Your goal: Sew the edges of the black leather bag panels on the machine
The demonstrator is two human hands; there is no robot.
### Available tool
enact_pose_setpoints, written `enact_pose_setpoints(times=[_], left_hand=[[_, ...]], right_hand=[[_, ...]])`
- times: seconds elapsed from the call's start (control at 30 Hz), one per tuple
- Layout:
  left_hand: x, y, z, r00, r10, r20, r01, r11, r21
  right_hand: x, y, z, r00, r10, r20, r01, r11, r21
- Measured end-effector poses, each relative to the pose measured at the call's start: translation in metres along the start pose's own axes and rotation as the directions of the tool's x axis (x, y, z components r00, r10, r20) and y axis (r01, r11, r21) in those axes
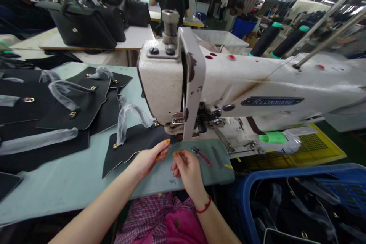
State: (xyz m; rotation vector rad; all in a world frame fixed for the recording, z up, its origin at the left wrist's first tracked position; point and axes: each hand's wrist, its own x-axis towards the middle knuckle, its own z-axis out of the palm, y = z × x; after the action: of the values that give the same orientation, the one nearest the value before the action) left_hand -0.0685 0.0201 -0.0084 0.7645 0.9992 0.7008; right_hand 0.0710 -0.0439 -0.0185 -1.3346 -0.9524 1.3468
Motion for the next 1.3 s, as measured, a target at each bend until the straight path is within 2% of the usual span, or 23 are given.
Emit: enact_pose_setpoints(times=[0.2, 0.37, 0.53, 0.83, 1.03, 1.17, 1.23, 1.3], left_hand=[[0.006, 0.002, -0.002, 0.997, 0.03, 0.07, -0.03, 1.0, 0.004], [0.013, 0.005, -0.004, 0.997, 0.058, 0.047, -0.056, 0.997, -0.052], [0.018, 0.008, -0.004, 0.995, 0.097, -0.017, -0.098, 0.993, -0.071], [0.022, 0.011, -0.004, 0.987, 0.153, -0.05, -0.157, 0.982, -0.101], [0.021, 0.003, 0.006, 0.966, 0.208, -0.155, -0.234, 0.958, -0.168], [0.017, -0.003, 0.022, 0.942, 0.22, -0.252, -0.28, 0.931, -0.234], [0.015, -0.007, 0.035, 0.911, 0.192, -0.366, -0.297, 0.92, -0.257], [0.013, -0.011, 0.049, 0.854, 0.149, -0.499, -0.315, 0.911, -0.266]], right_hand=[[-0.005, 0.033, 0.003, 0.996, 0.09, 0.012, -0.091, 0.996, 0.027], [-0.005, 0.05, 0.006, 0.988, 0.156, 0.021, -0.156, 0.988, 0.001], [-0.006, 0.055, 0.004, 0.986, 0.162, 0.034, -0.161, 0.986, -0.034], [-0.006, 0.056, 0.003, 0.986, 0.156, 0.055, -0.153, 0.986, -0.065], [-0.005, 0.056, 0.002, 0.985, 0.161, 0.067, -0.157, 0.986, -0.06], [-0.004, 0.058, 0.002, 0.985, 0.155, 0.074, -0.151, 0.987, -0.059], [-0.004, 0.06, 0.001, 0.985, 0.153, 0.081, -0.149, 0.987, -0.052], [-0.004, 0.061, 0.001, 0.985, 0.152, 0.078, -0.15, 0.988, -0.037]])
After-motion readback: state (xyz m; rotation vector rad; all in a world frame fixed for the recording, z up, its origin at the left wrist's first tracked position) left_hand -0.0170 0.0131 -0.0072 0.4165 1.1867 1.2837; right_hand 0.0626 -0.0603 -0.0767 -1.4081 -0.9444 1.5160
